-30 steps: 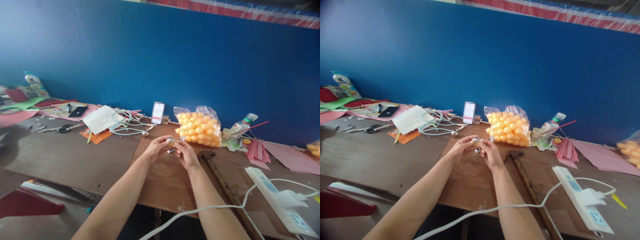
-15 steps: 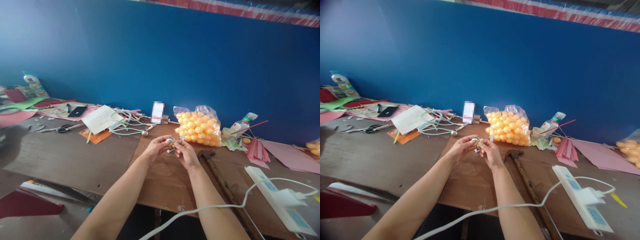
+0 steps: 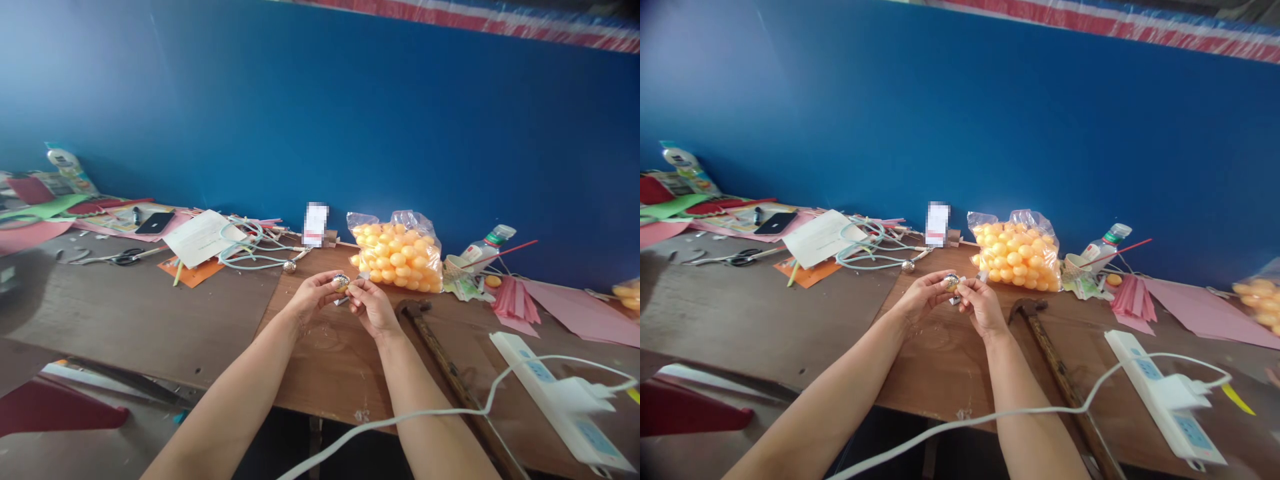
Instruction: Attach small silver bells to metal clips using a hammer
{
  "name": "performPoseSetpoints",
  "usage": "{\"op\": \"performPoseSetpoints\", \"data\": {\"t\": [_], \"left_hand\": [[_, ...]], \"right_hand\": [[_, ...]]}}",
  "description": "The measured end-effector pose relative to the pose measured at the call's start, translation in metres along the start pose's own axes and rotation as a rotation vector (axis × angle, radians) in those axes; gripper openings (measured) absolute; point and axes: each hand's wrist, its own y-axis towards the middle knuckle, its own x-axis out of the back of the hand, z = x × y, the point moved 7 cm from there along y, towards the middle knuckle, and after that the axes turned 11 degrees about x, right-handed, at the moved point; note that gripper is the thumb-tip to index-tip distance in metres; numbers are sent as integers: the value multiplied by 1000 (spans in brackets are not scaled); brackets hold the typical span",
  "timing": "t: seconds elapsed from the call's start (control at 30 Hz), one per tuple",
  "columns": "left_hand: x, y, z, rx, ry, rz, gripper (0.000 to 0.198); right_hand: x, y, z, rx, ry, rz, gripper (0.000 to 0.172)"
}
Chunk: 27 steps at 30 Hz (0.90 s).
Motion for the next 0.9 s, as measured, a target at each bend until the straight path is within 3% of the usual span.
{"op": "performPoseSetpoints", "data": {"t": [0.9], "left_hand": [[2, 1, 3, 22, 14, -19, 37]], "right_hand": [[-2, -3, 3, -9, -73, -15, 23]]}}
